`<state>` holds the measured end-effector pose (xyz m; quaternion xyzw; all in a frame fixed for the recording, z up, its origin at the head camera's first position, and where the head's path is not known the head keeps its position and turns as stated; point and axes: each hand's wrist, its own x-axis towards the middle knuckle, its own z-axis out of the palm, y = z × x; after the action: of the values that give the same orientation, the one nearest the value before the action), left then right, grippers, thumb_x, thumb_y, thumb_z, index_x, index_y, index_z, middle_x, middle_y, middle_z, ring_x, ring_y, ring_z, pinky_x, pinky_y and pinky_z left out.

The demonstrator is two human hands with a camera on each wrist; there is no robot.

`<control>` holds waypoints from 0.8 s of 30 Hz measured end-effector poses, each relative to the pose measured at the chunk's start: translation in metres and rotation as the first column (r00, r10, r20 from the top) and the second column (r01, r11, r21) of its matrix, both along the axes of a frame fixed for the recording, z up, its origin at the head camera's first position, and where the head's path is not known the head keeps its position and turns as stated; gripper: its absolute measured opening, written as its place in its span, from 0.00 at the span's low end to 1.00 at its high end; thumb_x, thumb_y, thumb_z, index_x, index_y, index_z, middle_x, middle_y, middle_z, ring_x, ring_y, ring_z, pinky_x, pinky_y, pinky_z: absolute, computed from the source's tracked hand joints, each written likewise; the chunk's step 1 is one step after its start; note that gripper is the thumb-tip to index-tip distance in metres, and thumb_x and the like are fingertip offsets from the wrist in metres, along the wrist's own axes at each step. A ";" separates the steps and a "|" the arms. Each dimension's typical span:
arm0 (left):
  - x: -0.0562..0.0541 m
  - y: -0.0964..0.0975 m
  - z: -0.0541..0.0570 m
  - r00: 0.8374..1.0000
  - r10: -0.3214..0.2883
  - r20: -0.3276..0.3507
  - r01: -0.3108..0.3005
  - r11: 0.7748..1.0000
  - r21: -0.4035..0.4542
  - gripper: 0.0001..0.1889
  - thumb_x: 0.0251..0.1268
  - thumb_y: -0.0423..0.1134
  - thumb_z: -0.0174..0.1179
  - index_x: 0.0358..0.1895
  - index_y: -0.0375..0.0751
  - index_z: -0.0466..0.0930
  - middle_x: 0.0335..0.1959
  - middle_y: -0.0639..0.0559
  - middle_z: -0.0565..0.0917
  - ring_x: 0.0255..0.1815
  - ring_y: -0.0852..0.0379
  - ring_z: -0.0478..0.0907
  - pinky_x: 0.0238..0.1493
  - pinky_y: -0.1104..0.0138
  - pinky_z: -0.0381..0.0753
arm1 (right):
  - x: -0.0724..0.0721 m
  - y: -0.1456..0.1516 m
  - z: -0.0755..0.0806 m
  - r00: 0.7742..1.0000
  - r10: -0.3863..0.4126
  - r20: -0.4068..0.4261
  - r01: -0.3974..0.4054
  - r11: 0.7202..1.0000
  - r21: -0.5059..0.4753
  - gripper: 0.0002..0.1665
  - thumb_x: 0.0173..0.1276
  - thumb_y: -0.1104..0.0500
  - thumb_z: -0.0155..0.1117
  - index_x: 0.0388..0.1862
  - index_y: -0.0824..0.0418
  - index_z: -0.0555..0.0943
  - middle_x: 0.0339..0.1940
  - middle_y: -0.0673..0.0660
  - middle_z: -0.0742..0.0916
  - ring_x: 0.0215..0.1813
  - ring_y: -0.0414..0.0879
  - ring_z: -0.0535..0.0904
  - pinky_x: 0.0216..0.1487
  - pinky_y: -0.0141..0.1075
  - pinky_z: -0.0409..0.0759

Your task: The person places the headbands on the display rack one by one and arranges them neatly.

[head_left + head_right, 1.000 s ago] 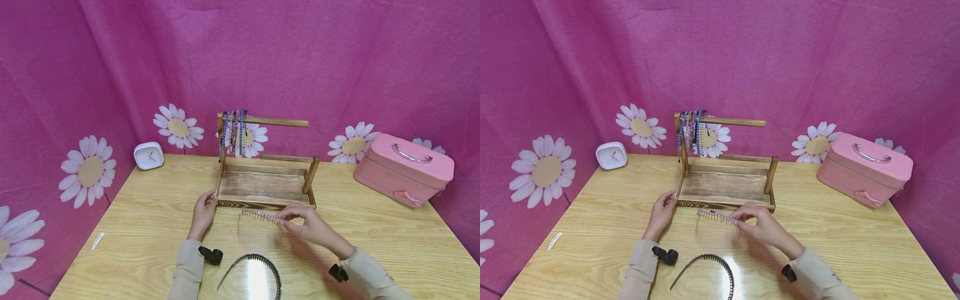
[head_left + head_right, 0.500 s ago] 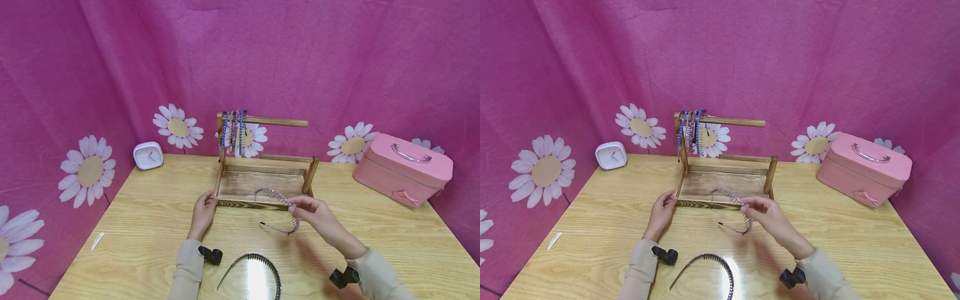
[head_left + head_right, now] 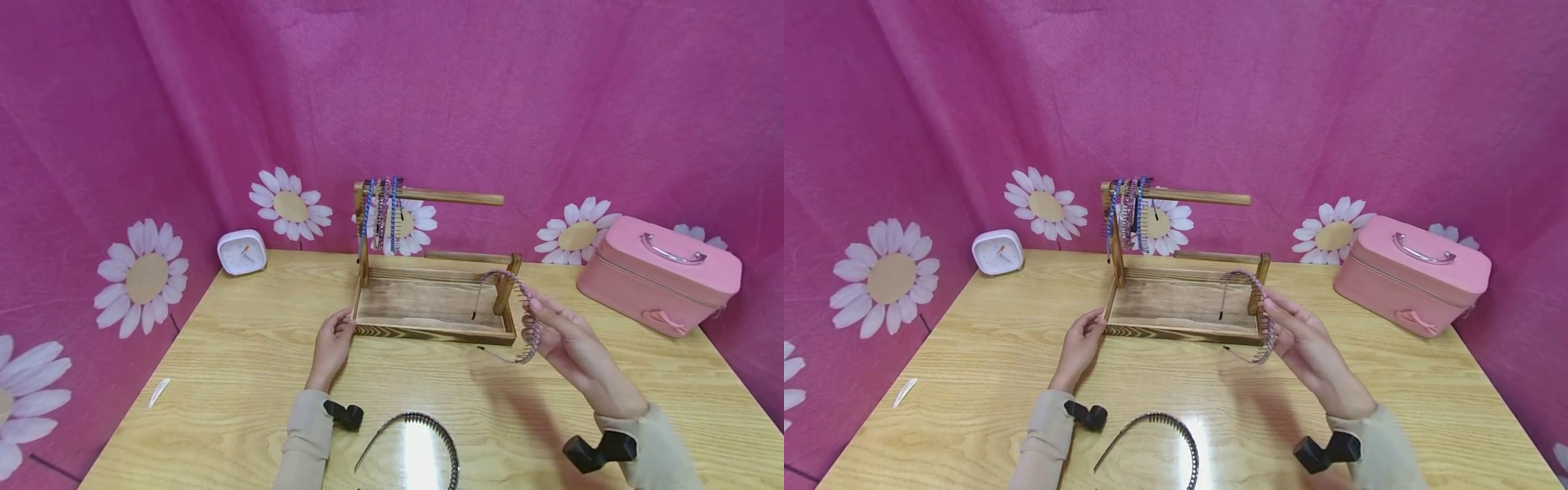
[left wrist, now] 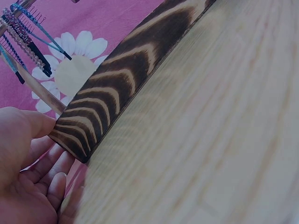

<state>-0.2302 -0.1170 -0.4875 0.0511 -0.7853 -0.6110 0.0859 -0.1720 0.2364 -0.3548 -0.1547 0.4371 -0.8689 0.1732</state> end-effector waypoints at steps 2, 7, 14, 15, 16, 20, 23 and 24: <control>0.000 0.000 0.000 1.000 0.001 -0.003 -0.001 1.000 -0.001 0.18 0.72 0.32 0.52 0.61 0.29 0.75 0.52 0.34 0.77 0.52 0.44 0.76 0.56 0.55 0.76 | -0.002 0.008 0.005 1.000 0.000 -0.003 0.000 0.997 -0.075 0.23 0.80 0.66 0.37 0.58 0.59 0.80 0.41 0.51 0.85 0.40 0.40 0.81 0.45 0.29 0.80; 0.000 0.000 0.000 1.000 0.007 -0.006 -0.007 1.000 0.004 0.18 0.71 0.32 0.52 0.61 0.29 0.75 0.51 0.34 0.78 0.52 0.44 0.77 0.55 0.57 0.76 | -0.011 0.023 0.020 0.998 -0.054 -0.011 0.051 0.982 -0.184 0.23 0.77 0.72 0.37 0.57 0.64 0.79 0.42 0.56 0.86 0.40 0.44 0.82 0.44 0.32 0.81; -0.001 0.000 -0.001 1.000 0.009 0.001 -0.009 1.000 0.007 0.18 0.71 0.32 0.53 0.61 0.30 0.75 0.51 0.35 0.78 0.51 0.45 0.77 0.55 0.58 0.76 | -0.031 0.035 0.036 0.992 -0.123 -0.024 0.114 0.965 -0.235 0.24 0.74 0.76 0.38 0.59 0.68 0.78 0.41 0.59 0.84 0.39 0.48 0.81 0.40 0.35 0.80; -0.002 0.000 -0.002 1.000 0.010 0.002 -0.010 1.000 0.008 0.18 0.71 0.32 0.53 0.61 0.30 0.75 0.51 0.35 0.78 0.51 0.45 0.77 0.55 0.58 0.76 | -0.034 0.036 0.038 0.990 -0.137 -0.021 0.128 0.963 -0.236 0.23 0.73 0.76 0.39 0.58 0.69 0.78 0.41 0.59 0.84 0.39 0.49 0.81 0.40 0.35 0.80; -0.002 0.000 -0.002 1.000 0.010 0.003 -0.010 1.000 0.008 0.18 0.71 0.32 0.53 0.61 0.30 0.75 0.51 0.35 0.78 0.51 0.45 0.77 0.54 0.59 0.76 | -0.037 0.037 0.040 0.989 -0.147 -0.015 0.139 0.961 -0.240 0.23 0.73 0.76 0.39 0.58 0.68 0.78 0.41 0.59 0.84 0.38 0.49 0.81 0.39 0.35 0.80; -0.002 0.000 -0.002 1.000 0.014 0.003 -0.014 1.000 0.005 0.18 0.71 0.32 0.53 0.60 0.30 0.75 0.51 0.36 0.78 0.51 0.45 0.77 0.53 0.60 0.76 | -0.048 0.039 0.050 0.989 -0.147 0.013 0.146 0.954 -0.261 0.24 0.73 0.76 0.41 0.60 0.66 0.77 0.41 0.59 0.83 0.38 0.49 0.80 0.39 0.35 0.80; -0.002 0.000 -0.001 1.000 0.015 0.003 -0.015 1.000 0.005 0.18 0.71 0.32 0.53 0.60 0.30 0.75 0.50 0.36 0.78 0.51 0.46 0.77 0.53 0.62 0.76 | -0.058 0.039 0.057 0.990 -0.140 0.026 0.142 0.951 -0.275 0.24 0.72 0.77 0.41 0.61 0.65 0.76 0.42 0.59 0.83 0.39 0.49 0.80 0.40 0.34 0.80; -0.002 0.000 -0.001 1.000 0.016 0.003 -0.016 1.000 0.003 0.18 0.71 0.32 0.53 0.60 0.30 0.76 0.50 0.36 0.78 0.51 0.46 0.77 0.52 0.62 0.76 | -0.061 0.039 0.060 0.990 -0.140 0.029 0.143 0.951 -0.275 0.24 0.73 0.76 0.41 0.61 0.65 0.76 0.42 0.59 0.83 0.38 0.48 0.80 0.37 0.33 0.79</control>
<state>-0.2325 -0.1166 -0.4888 0.0584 -0.7839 -0.6116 0.0895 -0.2331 0.2752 -0.2946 -0.1416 0.3208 -0.9322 0.0892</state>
